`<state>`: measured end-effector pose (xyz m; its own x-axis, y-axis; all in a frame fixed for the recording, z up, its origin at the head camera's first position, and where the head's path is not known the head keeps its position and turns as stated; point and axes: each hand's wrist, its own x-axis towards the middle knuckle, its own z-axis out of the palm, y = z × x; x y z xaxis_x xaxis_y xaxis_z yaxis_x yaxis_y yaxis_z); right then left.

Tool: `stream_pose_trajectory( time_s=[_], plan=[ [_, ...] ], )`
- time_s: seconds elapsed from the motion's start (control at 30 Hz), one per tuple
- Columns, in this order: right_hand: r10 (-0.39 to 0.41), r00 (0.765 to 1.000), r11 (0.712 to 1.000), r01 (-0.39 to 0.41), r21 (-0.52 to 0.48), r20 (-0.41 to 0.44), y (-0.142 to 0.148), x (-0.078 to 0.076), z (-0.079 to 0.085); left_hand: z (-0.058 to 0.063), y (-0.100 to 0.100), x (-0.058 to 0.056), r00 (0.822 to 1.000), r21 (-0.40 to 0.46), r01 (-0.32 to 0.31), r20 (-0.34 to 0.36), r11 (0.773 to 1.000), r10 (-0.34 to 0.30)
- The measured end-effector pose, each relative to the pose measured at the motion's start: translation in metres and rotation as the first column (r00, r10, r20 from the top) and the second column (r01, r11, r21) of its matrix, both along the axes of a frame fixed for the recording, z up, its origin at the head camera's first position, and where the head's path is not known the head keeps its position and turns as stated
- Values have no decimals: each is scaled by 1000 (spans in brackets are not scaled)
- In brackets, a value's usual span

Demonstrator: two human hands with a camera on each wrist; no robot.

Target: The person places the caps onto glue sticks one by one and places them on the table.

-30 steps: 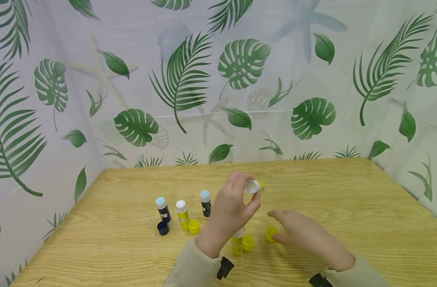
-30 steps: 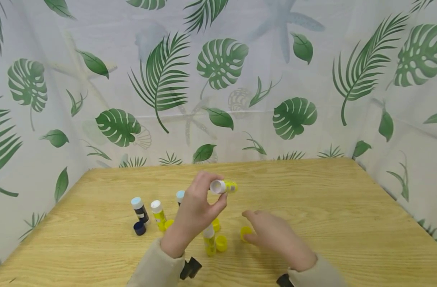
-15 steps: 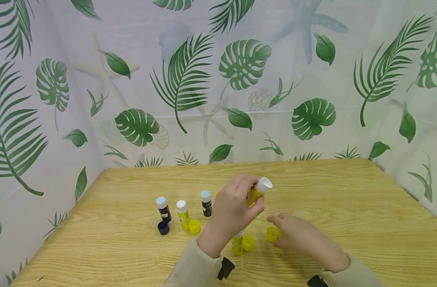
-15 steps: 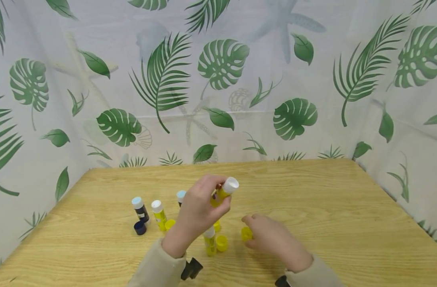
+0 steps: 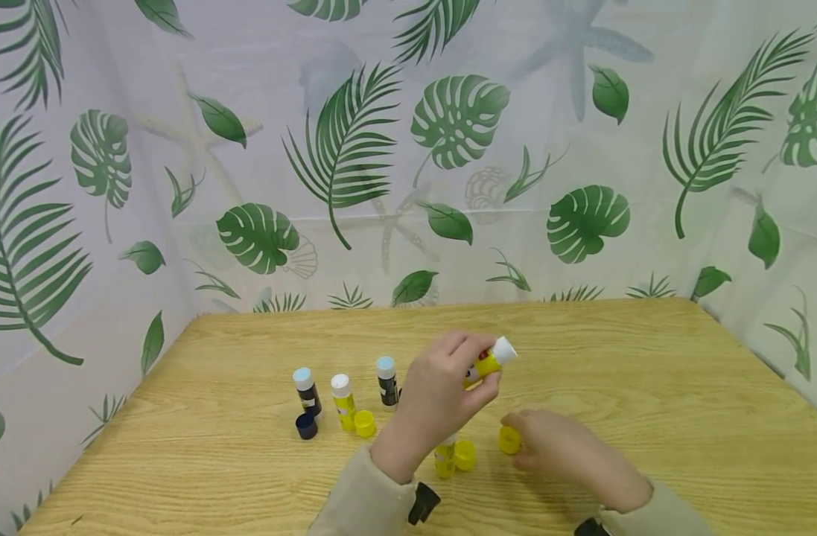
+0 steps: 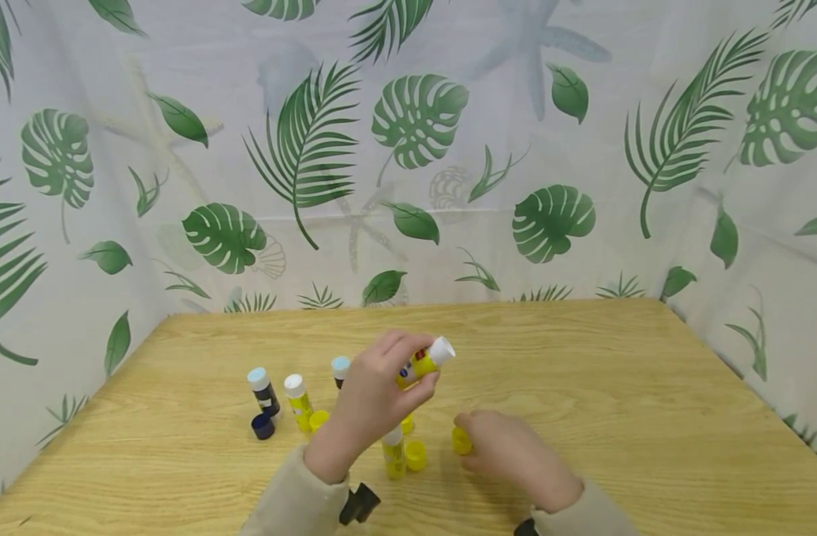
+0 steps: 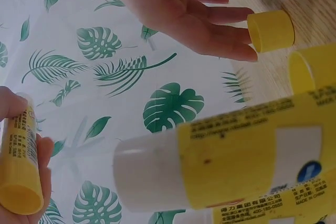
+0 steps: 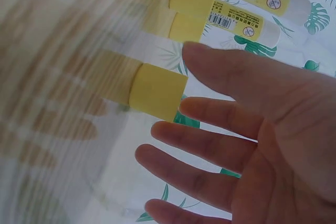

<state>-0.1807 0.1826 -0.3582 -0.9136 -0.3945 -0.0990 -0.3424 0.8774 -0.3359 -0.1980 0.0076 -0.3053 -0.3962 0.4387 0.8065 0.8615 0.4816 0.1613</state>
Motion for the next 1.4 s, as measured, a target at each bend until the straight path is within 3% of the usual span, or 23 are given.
stream_pose_trajectory(
  time_s=[0.47,0.9,1.07,1.3,1.4],
  plan=[
    [-3,1000,1000,3,-3,13,1,1,1,0,0,2,997,-53,9,76,999,-5],
    [73,997,997,-73,4,-26,2,4,0,-1,1,3,997,-53,1,78,999,3],
    [50,999,999,-50,2,-13,2,4,1,0,2,3,998,-63,0,69,998,5],
    [93,995,992,-96,-80,-48,9,4,10,0,1,1,998,-79,-22,64,997,27],
    [35,998,992,-40,-119,-46,13,7,21,1,0,0,998,-85,-39,52,996,44]
  ],
)
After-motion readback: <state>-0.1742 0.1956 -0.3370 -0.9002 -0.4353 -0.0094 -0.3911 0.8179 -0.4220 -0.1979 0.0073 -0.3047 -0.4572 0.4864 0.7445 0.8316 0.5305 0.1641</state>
